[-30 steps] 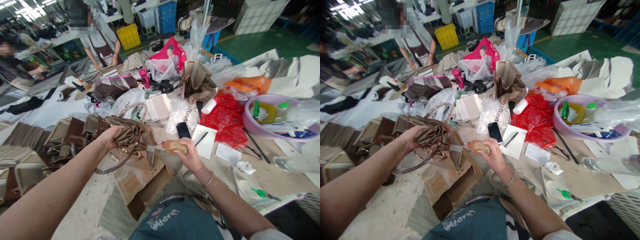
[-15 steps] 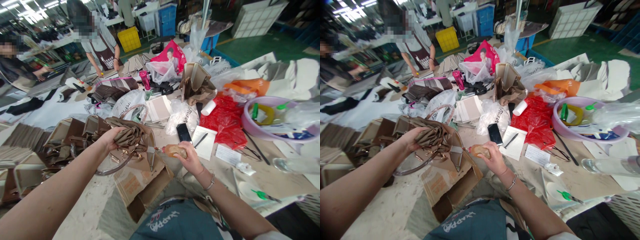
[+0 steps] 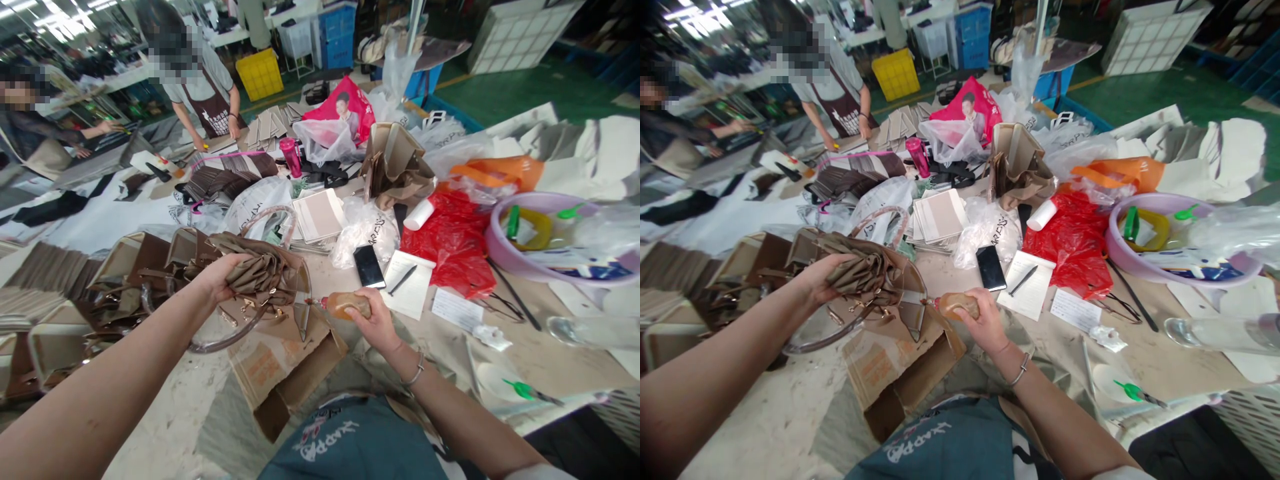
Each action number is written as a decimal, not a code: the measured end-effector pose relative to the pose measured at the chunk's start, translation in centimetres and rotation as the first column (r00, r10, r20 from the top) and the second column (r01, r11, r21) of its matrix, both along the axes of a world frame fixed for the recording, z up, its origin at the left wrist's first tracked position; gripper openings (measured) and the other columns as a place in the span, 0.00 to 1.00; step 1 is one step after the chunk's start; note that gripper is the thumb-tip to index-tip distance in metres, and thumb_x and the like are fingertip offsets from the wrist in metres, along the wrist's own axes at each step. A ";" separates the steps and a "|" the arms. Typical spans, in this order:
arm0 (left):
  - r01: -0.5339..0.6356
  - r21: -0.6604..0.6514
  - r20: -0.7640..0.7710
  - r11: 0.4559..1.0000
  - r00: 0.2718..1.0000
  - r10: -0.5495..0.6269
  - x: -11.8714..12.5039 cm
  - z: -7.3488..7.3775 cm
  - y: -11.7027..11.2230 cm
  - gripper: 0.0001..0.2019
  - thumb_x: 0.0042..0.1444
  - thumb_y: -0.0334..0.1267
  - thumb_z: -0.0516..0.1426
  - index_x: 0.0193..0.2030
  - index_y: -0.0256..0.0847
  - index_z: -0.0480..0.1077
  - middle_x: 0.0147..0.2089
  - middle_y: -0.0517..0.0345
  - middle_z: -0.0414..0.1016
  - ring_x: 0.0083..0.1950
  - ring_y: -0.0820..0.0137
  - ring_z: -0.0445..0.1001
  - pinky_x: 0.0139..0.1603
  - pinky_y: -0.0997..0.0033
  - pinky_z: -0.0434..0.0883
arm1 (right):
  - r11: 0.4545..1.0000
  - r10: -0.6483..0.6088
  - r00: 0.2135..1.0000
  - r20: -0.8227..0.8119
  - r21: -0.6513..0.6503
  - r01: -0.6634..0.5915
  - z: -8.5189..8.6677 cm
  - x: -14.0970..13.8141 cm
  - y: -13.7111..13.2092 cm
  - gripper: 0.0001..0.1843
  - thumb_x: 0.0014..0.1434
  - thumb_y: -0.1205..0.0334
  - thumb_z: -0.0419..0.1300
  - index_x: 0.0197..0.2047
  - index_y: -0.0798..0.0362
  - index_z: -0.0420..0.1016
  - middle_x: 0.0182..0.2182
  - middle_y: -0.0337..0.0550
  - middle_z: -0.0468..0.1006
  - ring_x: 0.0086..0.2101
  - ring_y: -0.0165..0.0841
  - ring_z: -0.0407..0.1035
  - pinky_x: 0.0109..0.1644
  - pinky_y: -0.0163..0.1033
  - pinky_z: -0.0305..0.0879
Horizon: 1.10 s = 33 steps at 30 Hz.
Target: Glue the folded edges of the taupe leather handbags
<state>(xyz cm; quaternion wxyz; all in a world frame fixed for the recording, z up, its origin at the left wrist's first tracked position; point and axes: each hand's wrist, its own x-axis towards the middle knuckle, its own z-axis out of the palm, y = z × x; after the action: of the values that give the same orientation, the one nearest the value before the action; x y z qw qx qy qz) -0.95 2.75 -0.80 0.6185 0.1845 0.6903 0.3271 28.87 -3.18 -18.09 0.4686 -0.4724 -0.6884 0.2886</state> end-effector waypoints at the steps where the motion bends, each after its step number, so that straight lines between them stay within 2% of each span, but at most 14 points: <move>1: 0.001 0.008 -0.002 1.000 1.000 -0.001 0.0 0.0 0.0 0.10 0.53 0.26 0.51 0.32 0.27 0.74 0.28 0.43 0.80 0.27 0.62 0.79 0.28 0.64 0.78 | 0.999 -0.020 1.000 -0.012 -0.036 0.019 0.0 0.0 -0.2 0.15 0.58 0.58 0.62 0.47 0.46 0.66 0.40 0.43 0.71 0.42 0.39 0.69 0.47 0.47 0.70; 4: 0.011 0.032 0.002 0.999 1.000 -0.011 0.0 0.0 0.1 0.09 0.53 0.26 0.52 0.34 0.26 0.74 0.29 0.43 0.80 0.28 0.61 0.79 0.29 0.64 0.78 | 0.994 -0.045 0.998 -0.047 -0.099 0.040 0.1 0.0 -0.3 0.16 0.57 0.57 0.63 0.47 0.46 0.66 0.40 0.42 0.72 0.41 0.38 0.70 0.46 0.46 0.71; 8: 0.023 0.016 0.005 1.000 1.000 -0.023 -0.1 0.0 -0.1 0.08 0.51 0.27 0.54 0.33 0.26 0.73 0.29 0.41 0.80 0.28 0.59 0.79 0.28 0.63 0.78 | 0.996 -0.086 0.994 -0.060 -0.039 0.084 0.5 0.2 0.2 0.15 0.57 0.55 0.62 0.47 0.47 0.66 0.41 0.43 0.72 0.42 0.39 0.69 0.47 0.48 0.70; 11: 0.021 0.009 0.007 1.000 1.000 -0.021 -0.2 0.1 -0.3 0.08 0.51 0.27 0.54 0.34 0.26 0.73 0.30 0.42 0.80 0.29 0.61 0.79 0.30 0.64 0.78 | 1.000 -0.023 1.000 -0.013 0.019 0.023 0.8 0.3 0.1 0.14 0.57 0.56 0.63 0.45 0.46 0.67 0.40 0.43 0.72 0.43 0.40 0.69 0.48 0.48 0.69; 14: 0.025 0.014 -0.007 1.000 1.000 -0.025 -0.3 0.2 -0.5 0.07 0.52 0.27 0.53 0.31 0.28 0.73 0.27 0.45 0.79 0.27 0.62 0.78 0.28 0.65 0.77 | 1.000 0.028 1.000 0.000 0.005 -0.028 1.1 0.3 -0.3 0.14 0.57 0.57 0.63 0.46 0.46 0.67 0.40 0.43 0.72 0.43 0.40 0.69 0.48 0.47 0.70; 21: -0.004 0.019 -0.012 1.000 1.000 0.004 0.1 0.5 -0.9 0.09 0.51 0.27 0.53 0.28 0.28 0.74 0.25 0.43 0.78 0.24 0.60 0.78 0.24 0.64 0.77 | 0.998 -0.063 0.996 -0.055 -0.012 0.063 0.7 -0.3 0.3 0.16 0.57 0.55 0.62 0.47 0.47 0.66 0.42 0.44 0.71 0.44 0.39 0.68 0.49 0.48 0.69; 29: 0.005 0.052 0.032 0.999 0.999 -0.006 -0.3 0.3 -1.2 0.08 0.50 0.26 0.53 0.26 0.30 0.74 0.25 0.42 0.78 0.24 0.60 0.78 0.23 0.63 0.78 | 0.969 -0.044 0.993 -0.109 -0.247 0.015 -0.7 -0.3 -0.9 0.17 0.55 0.54 0.62 0.47 0.47 0.67 0.39 0.41 0.73 0.38 0.36 0.70 0.45 0.46 0.70; 33: -0.014 0.066 0.010 0.998 1.000 0.013 -0.5 0.1 -1.1 0.08 0.50 0.26 0.54 0.27 0.30 0.74 0.25 0.44 0.78 0.23 0.62 0.77 0.26 0.64 0.78 | 0.958 -0.086 0.984 -0.157 -0.285 0.038 -0.6 -0.2 -0.8 0.17 0.56 0.54 0.61 0.48 0.47 0.66 0.38 0.40 0.73 0.36 0.35 0.70 0.43 0.44 0.71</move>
<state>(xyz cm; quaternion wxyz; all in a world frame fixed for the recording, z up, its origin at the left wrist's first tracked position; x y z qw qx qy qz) -1.45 1.69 -0.74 0.6131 0.1986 0.6772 0.3550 28.69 -3.99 -18.67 0.4618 -0.5296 -0.5835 0.4071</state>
